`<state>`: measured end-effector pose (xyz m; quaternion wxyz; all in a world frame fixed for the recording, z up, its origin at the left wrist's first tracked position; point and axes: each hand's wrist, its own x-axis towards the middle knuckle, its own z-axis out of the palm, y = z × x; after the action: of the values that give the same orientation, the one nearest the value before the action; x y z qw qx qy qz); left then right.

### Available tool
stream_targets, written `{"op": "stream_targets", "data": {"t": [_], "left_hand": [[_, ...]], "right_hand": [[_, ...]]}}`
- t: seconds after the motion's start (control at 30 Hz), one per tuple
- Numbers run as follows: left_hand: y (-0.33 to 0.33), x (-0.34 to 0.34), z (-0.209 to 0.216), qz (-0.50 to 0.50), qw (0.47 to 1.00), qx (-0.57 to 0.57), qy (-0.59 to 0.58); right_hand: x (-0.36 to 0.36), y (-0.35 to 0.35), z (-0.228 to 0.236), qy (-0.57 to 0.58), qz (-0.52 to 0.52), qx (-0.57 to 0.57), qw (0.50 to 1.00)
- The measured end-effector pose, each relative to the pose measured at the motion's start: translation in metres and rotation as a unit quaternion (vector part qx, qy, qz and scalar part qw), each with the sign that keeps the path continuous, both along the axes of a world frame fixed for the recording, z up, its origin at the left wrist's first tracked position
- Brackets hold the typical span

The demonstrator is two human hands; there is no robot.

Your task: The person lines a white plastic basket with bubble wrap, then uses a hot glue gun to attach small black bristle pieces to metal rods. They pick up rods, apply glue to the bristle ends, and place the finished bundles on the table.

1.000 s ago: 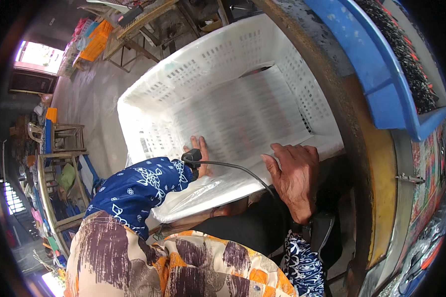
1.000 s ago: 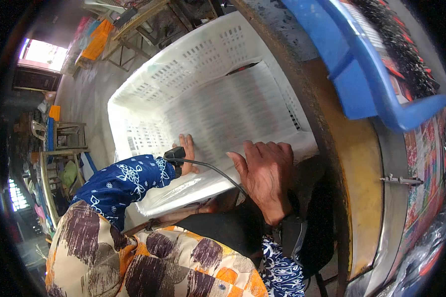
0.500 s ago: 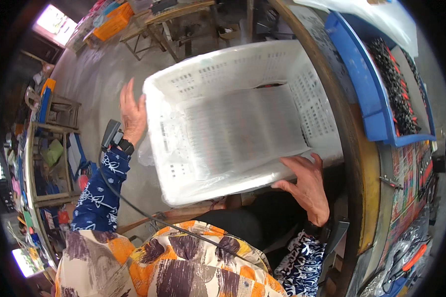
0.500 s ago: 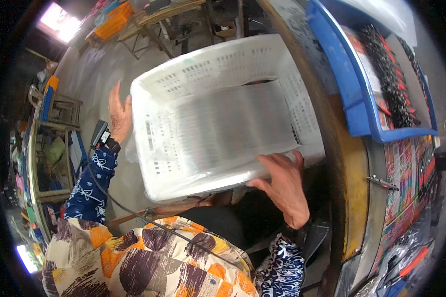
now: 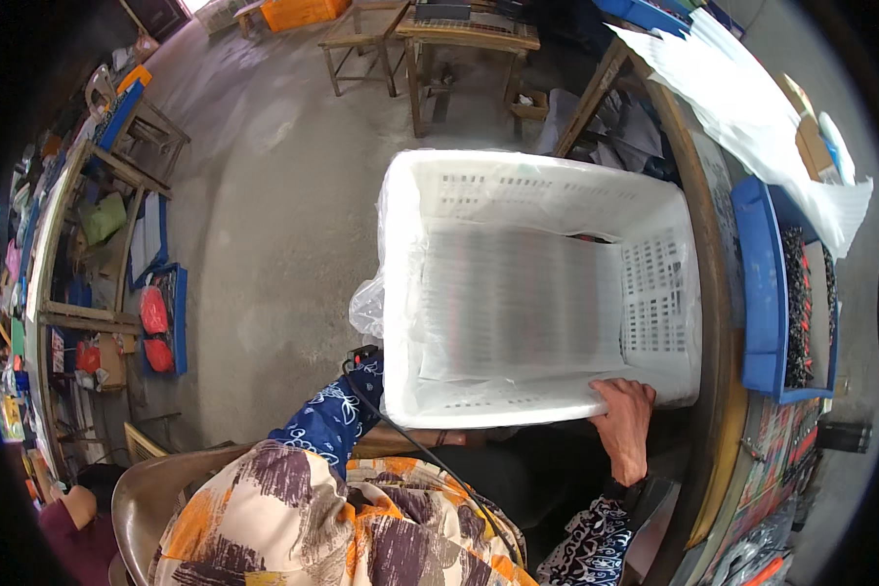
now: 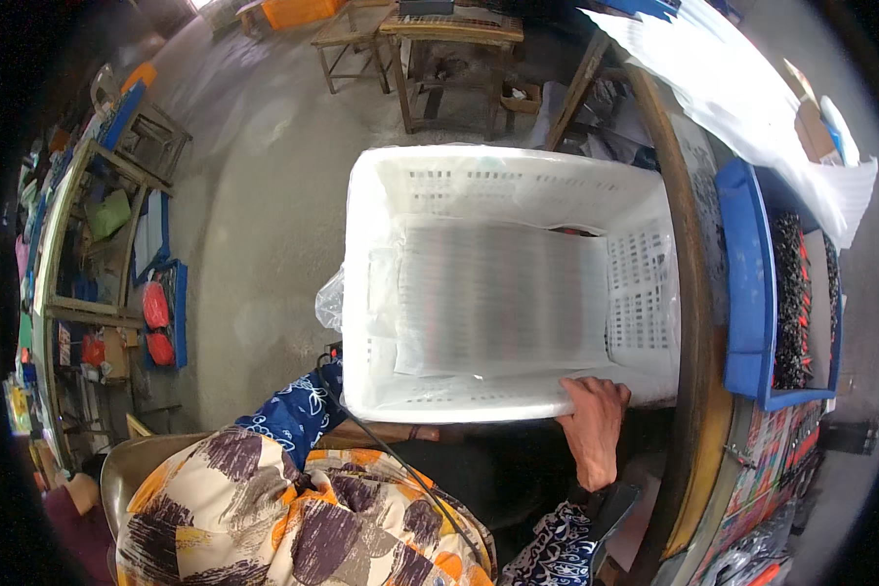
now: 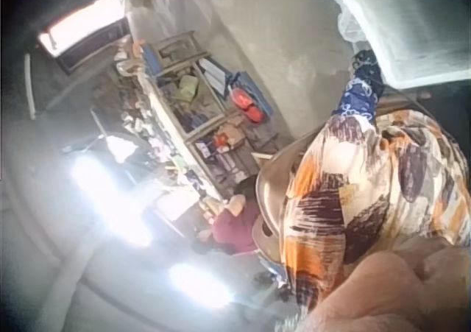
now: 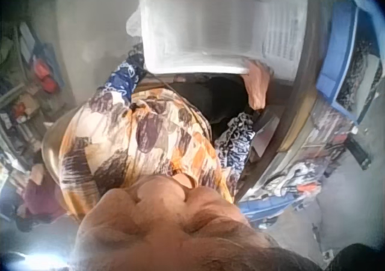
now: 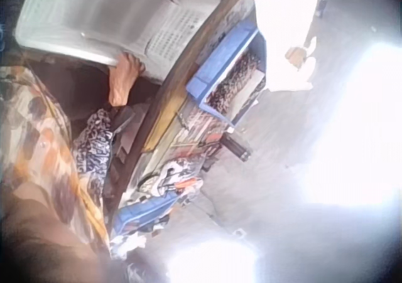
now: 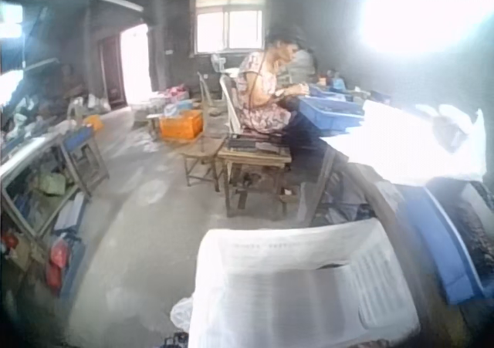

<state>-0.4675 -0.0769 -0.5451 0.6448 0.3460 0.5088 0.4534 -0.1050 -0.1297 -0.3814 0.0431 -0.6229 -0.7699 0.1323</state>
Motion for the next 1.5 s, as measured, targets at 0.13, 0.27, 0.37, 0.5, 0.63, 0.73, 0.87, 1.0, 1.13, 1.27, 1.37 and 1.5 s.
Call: {"op": "stream_targets", "data": {"t": [0.13,0.27,0.37,0.5,0.63,0.73,0.87,1.0,1.13,1.27,1.37,1.5], "left_hand": [[0.008,-0.001,-0.015,-0.035,0.998,-0.032,0.034],[0.012,-0.003,-0.026,-0.069,0.993,-0.054,0.073],[0.014,-0.006,-0.033,-0.104,0.986,-0.064,0.113],[0.017,-0.011,-0.045,-0.153,0.971,-0.073,0.169],[0.022,-0.014,-0.056,-0.205,0.950,-0.078,0.221],[0.025,-0.016,-0.062,-0.235,0.935,-0.084,0.253],[0.029,-0.018,-0.069,-0.275,0.913,-0.088,0.289],[0.029,-0.024,-0.077,-0.308,0.893,-0.092,0.316],[0.027,-0.039,-0.086,-0.339,0.873,-0.095,0.337],[0.022,-0.067,-0.102,-0.377,0.847,-0.103,0.362],[0.009,-0.098,-0.126,-0.422,0.816,-0.118,0.378],[-0.007,-0.157,-0.152,-0.519,0.777,-0.004,0.356]], "right_hand": [[0.000,0.002,-0.002,0.001,-0.004,0.000,1.000],[0.003,0.002,-0.003,0.012,-0.001,-0.010,1.000],[0.004,0.002,-0.005,0.015,0.009,-0.004,1.000],[-0.001,0.001,-0.005,0.026,0.014,-0.002,1.000],[-0.012,0.002,-0.004,0.004,-0.001,-0.012,1.000],[-0.021,0.005,-0.003,0.014,-0.005,-0.011,1.000],[-0.033,0.009,-0.003,0.012,0.006,0.004,1.000],[-0.040,0.011,-0.001,0.042,0.009,0.008,0.999],[-0.042,0.012,0.002,0.038,0.006,0.003,0.999],[-0.043,0.013,0.003,0.039,0.015,0.005,0.999],[-0.043,0.013,0.003,0.023,0.024,0.007,0.999],[-0.043,0.013,0.003,0.030,0.020,0.007,0.999]]}}
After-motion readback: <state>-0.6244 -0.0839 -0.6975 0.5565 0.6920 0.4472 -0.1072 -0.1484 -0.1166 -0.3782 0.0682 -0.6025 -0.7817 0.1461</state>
